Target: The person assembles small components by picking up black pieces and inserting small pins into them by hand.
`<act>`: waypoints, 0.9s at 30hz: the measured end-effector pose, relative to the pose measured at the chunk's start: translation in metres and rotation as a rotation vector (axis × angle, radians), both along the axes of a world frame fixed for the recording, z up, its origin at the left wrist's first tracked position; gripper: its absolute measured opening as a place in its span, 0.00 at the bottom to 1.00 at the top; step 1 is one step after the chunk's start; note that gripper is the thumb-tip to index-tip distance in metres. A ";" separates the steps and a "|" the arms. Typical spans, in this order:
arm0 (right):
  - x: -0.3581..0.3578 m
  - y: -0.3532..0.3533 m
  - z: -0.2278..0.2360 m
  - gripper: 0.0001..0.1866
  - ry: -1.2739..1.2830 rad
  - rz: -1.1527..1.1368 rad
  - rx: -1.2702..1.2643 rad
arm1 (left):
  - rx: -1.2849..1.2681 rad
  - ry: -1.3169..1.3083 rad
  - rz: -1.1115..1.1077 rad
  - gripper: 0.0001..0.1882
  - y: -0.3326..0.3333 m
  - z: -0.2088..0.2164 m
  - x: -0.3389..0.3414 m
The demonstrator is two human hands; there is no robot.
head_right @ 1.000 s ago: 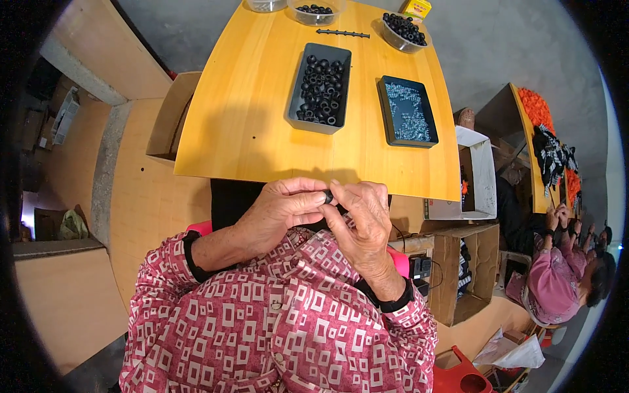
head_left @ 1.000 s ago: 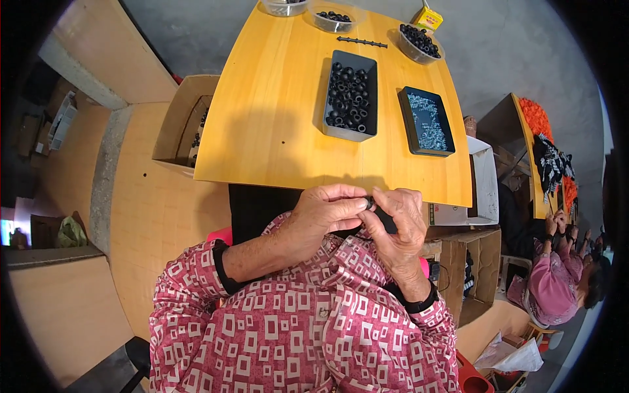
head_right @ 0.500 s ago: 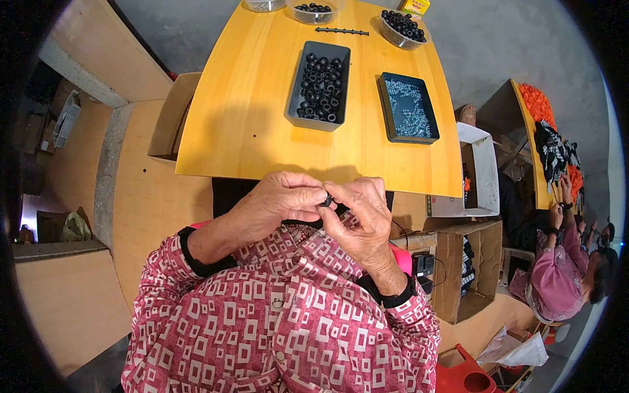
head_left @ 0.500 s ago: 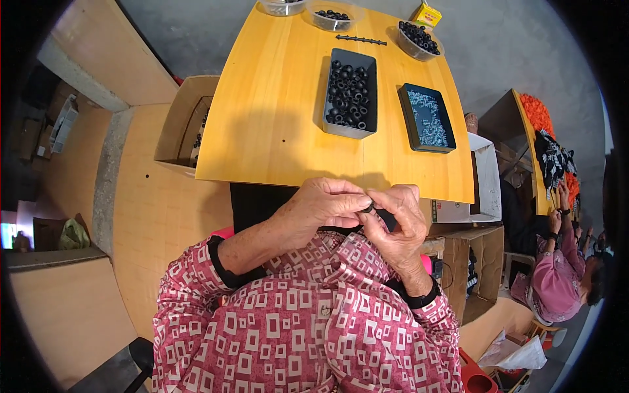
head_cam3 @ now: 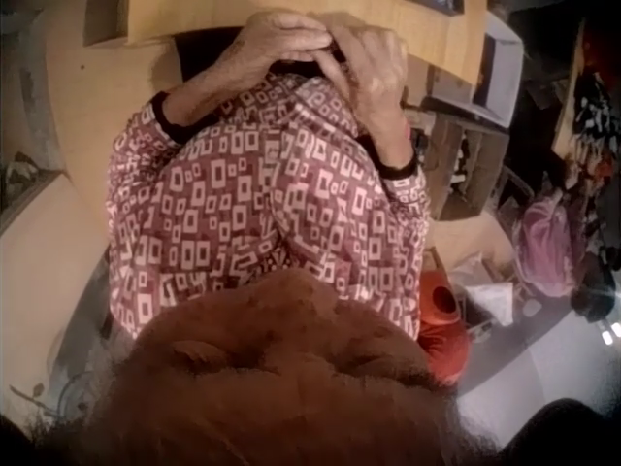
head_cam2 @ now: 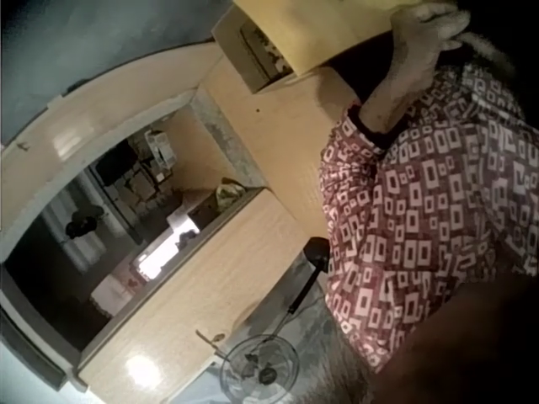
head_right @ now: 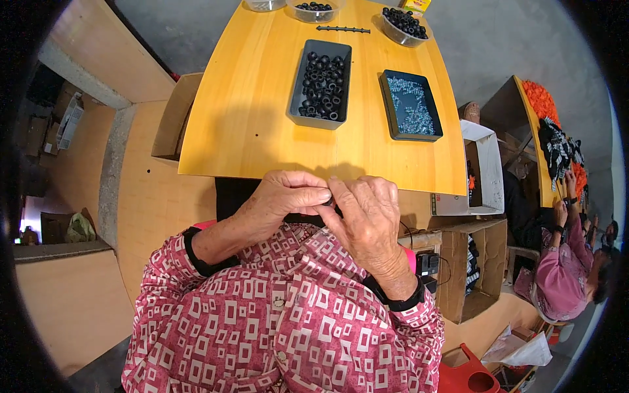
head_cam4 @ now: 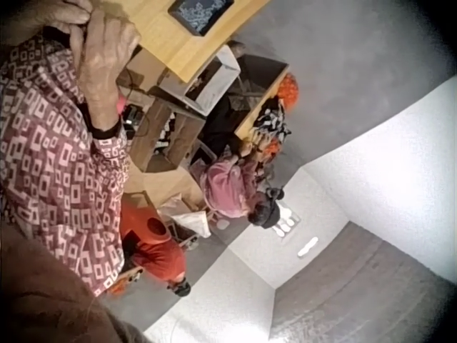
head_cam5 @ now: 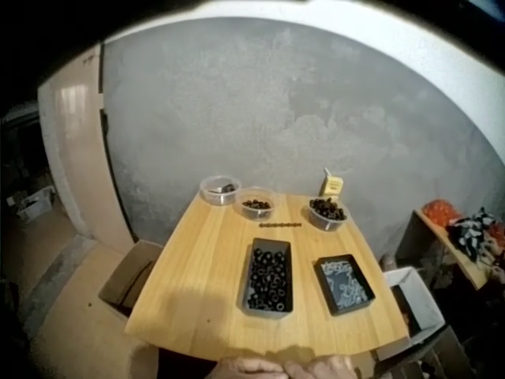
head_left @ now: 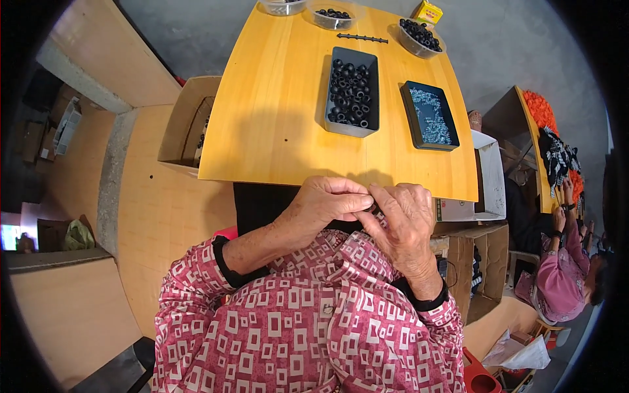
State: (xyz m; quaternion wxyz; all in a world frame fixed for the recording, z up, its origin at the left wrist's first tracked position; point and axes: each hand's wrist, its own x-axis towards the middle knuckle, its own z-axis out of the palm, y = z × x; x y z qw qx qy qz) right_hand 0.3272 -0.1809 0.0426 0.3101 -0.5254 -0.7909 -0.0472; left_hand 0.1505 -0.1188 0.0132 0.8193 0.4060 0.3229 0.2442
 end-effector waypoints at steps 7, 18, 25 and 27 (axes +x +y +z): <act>0.007 0.002 -0.003 0.20 -0.030 0.067 -0.020 | 0.124 0.060 -0.067 0.15 0.002 0.005 -0.002; 0.014 0.004 -0.004 0.18 0.020 0.097 0.033 | 0.102 0.029 -0.164 0.20 -0.002 0.007 -0.005; 0.014 0.005 -0.001 0.19 0.004 0.137 0.028 | 0.418 0.197 -0.071 0.15 -0.007 0.008 -0.004; 0.015 0.005 -0.003 0.20 0.019 0.158 0.045 | 0.448 0.220 -0.059 0.15 -0.008 0.009 -0.003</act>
